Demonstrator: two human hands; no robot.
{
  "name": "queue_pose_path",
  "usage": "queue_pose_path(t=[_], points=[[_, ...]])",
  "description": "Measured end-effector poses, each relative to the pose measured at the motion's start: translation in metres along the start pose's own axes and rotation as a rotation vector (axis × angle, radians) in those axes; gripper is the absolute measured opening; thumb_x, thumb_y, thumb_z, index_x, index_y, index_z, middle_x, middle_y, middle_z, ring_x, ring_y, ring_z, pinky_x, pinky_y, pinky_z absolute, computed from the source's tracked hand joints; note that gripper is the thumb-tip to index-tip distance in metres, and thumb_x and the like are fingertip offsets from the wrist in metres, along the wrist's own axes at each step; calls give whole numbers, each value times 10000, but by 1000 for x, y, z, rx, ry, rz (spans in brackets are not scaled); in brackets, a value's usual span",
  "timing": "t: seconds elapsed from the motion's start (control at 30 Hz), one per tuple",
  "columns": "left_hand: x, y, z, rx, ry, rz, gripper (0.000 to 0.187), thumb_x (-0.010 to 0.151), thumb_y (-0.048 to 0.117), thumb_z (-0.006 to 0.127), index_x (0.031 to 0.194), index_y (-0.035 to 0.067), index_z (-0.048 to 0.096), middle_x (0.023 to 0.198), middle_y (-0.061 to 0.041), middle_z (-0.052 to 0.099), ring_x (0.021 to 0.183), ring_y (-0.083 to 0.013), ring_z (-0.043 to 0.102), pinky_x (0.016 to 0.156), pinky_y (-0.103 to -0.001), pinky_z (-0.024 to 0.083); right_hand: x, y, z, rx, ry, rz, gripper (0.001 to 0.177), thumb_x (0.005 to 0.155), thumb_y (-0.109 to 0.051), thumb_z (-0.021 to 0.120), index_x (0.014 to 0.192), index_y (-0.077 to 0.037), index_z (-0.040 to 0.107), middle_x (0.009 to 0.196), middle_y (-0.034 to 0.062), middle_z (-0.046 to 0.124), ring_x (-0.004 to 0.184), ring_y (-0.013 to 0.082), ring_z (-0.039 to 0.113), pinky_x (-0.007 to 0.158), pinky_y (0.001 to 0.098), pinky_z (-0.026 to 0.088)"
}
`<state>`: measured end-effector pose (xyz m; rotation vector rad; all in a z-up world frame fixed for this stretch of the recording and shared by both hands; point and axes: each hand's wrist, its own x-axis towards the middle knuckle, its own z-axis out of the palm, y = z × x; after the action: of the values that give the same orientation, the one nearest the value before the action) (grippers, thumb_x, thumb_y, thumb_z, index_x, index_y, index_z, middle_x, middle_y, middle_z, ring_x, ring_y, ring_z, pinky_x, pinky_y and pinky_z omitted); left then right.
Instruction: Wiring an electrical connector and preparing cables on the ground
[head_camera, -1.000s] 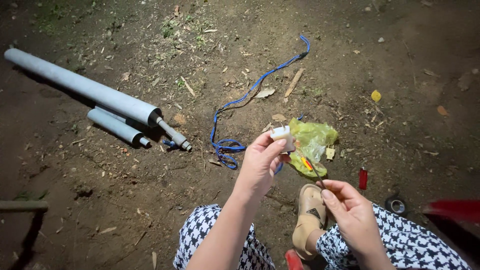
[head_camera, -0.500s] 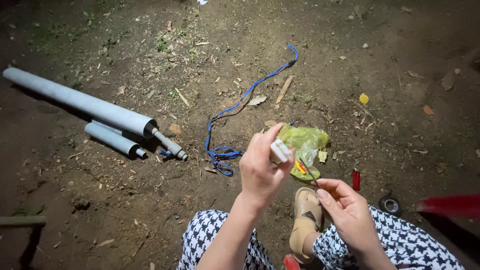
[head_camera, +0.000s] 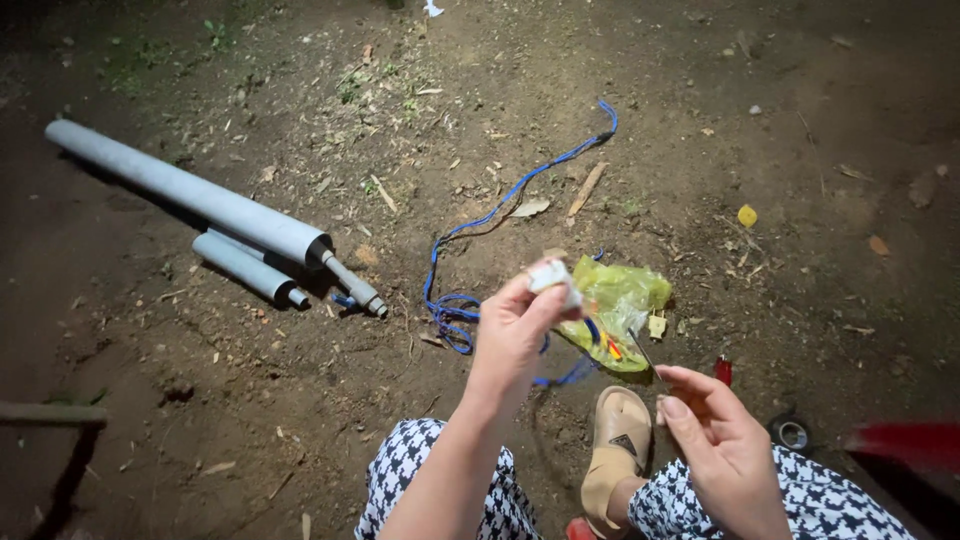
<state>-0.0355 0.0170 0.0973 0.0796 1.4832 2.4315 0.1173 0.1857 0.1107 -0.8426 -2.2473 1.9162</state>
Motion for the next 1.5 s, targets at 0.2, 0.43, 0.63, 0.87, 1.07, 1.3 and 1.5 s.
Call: queue_pose_path(t=[0.2,0.43,0.63,0.87,1.07,1.3,1.5], points=[[-4,-67,-3,-280,42,-398,310,928,169,719,1114,-78,696,997,-220,736,834,-254,715,755,-354,653,-7,-3,8,-277,-31,-196,432,960,-157,598,1383,-154,685,690,-1,709,406,93,499,453,237,471],[-25,-83,-15,-313,187,-591,320,951,59,538,1175,-140,650,990,-244,731,861,-256,726,739,-305,658,1,22,7,-496,-100,-65,464,953,-196,599,1403,-258,696,648,-27,737,411,98,542,522,250,507],[-50,-107,-19,-421,238,-671,304,918,66,553,1144,-92,681,1022,-229,743,856,-248,732,801,-340,647,0,49,7,-568,-149,-101,437,936,-228,614,1354,-267,738,662,-32,727,481,84,462,534,225,443],[-55,-105,-19,-460,265,-702,289,971,91,554,1185,-73,656,1062,-230,739,986,-247,738,827,-352,648,8,65,10,-551,-215,-155,428,929,-172,616,1338,-227,733,1096,-33,808,880,19,723,846,198,517],[-54,-97,-19,-414,261,-712,249,1003,103,532,1121,-78,658,1034,-204,741,941,-222,730,829,-315,647,12,74,8,-671,-168,-4,443,924,-241,636,1343,-338,745,736,-65,834,535,56,569,614,201,498],[-50,-121,-24,-402,344,-768,177,963,73,530,1024,-40,653,971,-179,714,877,-211,713,829,-342,663,12,74,16,-681,-131,40,435,923,-220,642,1330,-317,760,722,-6,845,679,42,735,744,198,528],[-49,-129,-27,-409,402,-813,180,934,54,512,1006,-75,615,896,-179,682,790,-215,702,793,-317,676,21,97,12,-619,-225,-137,442,922,-204,601,1337,-289,726,1293,-68,776,1139,-2,704,935,188,515]])
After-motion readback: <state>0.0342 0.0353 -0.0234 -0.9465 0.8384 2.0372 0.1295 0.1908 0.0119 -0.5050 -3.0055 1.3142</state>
